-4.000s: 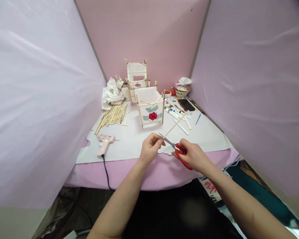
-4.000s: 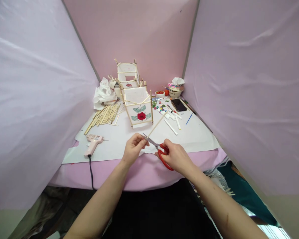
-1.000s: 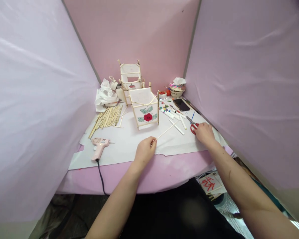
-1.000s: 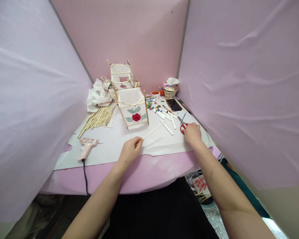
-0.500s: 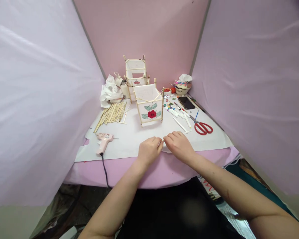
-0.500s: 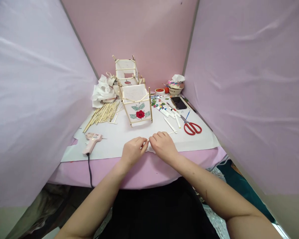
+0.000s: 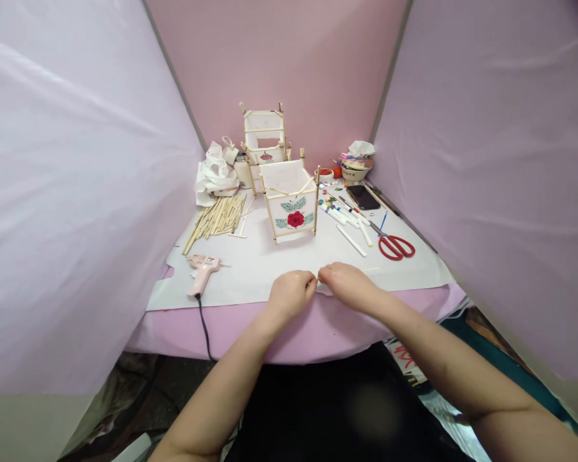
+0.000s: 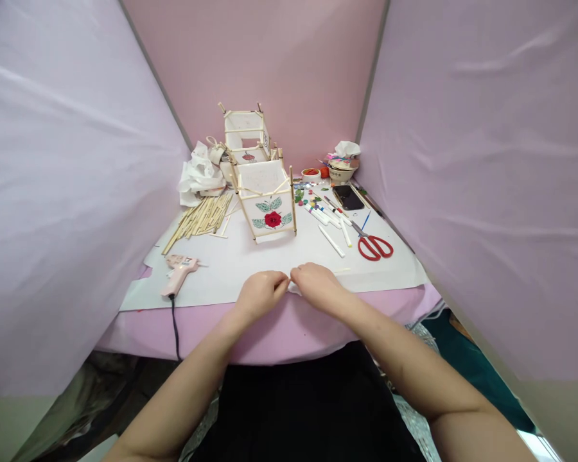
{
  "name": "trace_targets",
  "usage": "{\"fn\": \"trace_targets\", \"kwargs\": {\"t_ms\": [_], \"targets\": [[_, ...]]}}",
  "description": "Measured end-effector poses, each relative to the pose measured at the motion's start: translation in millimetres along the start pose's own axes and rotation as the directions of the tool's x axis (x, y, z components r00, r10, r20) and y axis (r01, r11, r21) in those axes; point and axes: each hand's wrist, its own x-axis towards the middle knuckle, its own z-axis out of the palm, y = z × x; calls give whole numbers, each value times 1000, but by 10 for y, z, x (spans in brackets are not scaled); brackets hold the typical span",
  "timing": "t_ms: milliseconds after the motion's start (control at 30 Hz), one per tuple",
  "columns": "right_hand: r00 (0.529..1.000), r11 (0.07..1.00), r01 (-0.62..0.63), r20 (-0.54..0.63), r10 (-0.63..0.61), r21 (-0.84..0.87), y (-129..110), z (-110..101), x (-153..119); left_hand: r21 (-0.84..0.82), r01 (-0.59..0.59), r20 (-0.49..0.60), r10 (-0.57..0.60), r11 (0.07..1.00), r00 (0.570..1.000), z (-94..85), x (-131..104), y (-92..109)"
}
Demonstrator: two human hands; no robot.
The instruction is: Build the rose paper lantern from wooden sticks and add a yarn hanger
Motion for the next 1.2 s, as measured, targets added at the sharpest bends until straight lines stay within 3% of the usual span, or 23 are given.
{"fn": "trace_targets", "kwargs": {"t_ms": [67,133,233,267,333,433,500,600,733,833,900,967,1033,1100,1200], "targets": [[964,926,110,189,-188,361,108,-265,-89,-417,-1,171,79,909,982,-166,-72,-58],[960,817,96,163,-226,568,221,-442,-124,-737,84,194,91,671,977,-306,-131,-124],[996,856,42,-84,1,516,353,-377,34,-919,88,72,-55,383,996,-364,-139,-170],[987,896,30,-157,45,444,383,-278,136,-938,77,45,-102,339,994,-338,-122,-166],[973,956,53,-230,16,290,422,-45,355,-952,74,26,-164,297,986,-241,-79,-141],[953,979,75,-303,-14,191,406,193,538,-940,108,35,-222,324,974,-67,-46,-120],[936,954,96,-351,10,283,336,211,472,-917,135,46,-236,377,971,19,-66,-122],[971,825,138,-240,-3,548,182,114,124,-882,189,117,-188,431,975,93,-149,-83],[996,680,76,-92,-12,729,9,53,-479,-865,261,258,-66,429,964,202,-290,113],[996,579,-45,-11,92,814,-31,135,-865,-839,296,336,6,456,942,367,-383,284],[975,565,-132,5,221,815,12,199,-1096,-791,318,406,61,522,912,482,-424,361],[928,553,-221,-2,373,803,125,230,-1328,-729,291,427,80,619,901,547,-439,391],[852,514,-307,-8,523,801,297,229,-1566,-665,224,355,37,712,934,539,-421,373],[746,442,-375,-18,665,815,489,228,-1790,-623,185,244,-37,760,969,477,-375,318],[587,270,-392,14,809,879,734,300,-2036,-600,209,187,-118,772,975,387,-292,214]]}}
